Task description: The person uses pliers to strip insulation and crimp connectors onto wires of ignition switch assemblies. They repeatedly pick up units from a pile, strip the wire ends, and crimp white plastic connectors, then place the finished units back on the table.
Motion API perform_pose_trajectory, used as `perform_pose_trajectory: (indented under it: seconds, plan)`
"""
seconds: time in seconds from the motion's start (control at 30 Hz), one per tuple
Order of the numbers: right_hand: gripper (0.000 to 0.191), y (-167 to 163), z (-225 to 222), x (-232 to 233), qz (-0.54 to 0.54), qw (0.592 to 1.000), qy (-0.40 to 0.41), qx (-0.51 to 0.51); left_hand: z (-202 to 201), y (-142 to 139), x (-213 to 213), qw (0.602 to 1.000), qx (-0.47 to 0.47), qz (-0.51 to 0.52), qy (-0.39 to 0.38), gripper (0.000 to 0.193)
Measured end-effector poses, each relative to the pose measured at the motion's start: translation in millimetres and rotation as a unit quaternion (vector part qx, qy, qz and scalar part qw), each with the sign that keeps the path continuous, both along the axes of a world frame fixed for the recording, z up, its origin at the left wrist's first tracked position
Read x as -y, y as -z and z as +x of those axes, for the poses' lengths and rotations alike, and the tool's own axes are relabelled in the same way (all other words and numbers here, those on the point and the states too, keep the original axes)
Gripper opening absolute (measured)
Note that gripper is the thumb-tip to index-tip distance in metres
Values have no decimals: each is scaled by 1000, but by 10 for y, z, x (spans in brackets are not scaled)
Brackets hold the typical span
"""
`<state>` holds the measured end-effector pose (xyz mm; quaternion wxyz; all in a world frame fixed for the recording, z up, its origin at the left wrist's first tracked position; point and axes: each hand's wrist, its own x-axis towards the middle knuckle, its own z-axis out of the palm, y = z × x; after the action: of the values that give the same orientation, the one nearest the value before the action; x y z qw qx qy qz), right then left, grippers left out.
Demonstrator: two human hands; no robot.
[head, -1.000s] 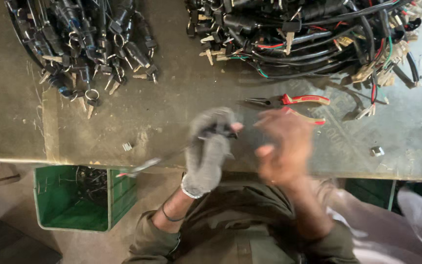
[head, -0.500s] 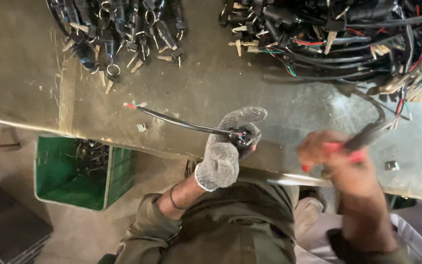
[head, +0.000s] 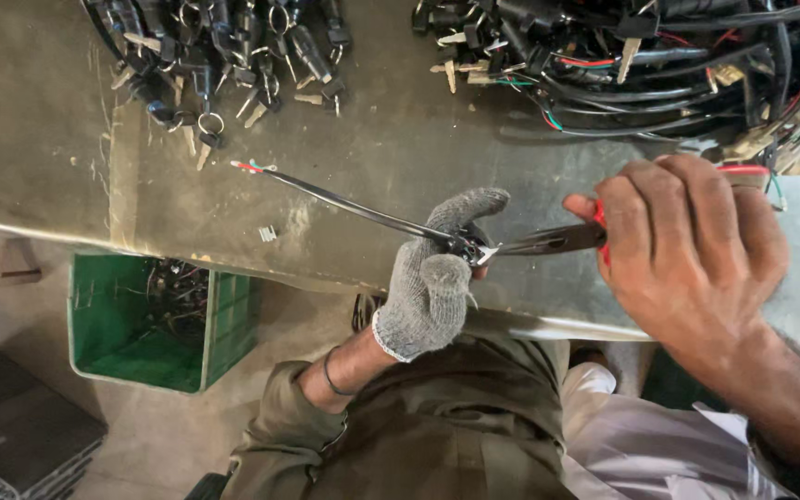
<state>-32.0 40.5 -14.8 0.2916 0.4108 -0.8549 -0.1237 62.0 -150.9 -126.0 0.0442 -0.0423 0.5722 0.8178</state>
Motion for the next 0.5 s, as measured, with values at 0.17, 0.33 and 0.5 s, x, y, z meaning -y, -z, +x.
perform_pose_trajectory:
  seconds: [0.17,0.33,0.5]
  plan:
    - [26,-39,50,-11,61,996,29,-53,-44,-84,-2,1000,14,-8,14,58]
    - [26,-20,55,-52,71,995,24,-66,-72,-150,-31,999,-24,-43,-6,58]
    - [28,15,74,-68,90,993,35,-63,-51,-140,-23,993,-73,-94,4,56]
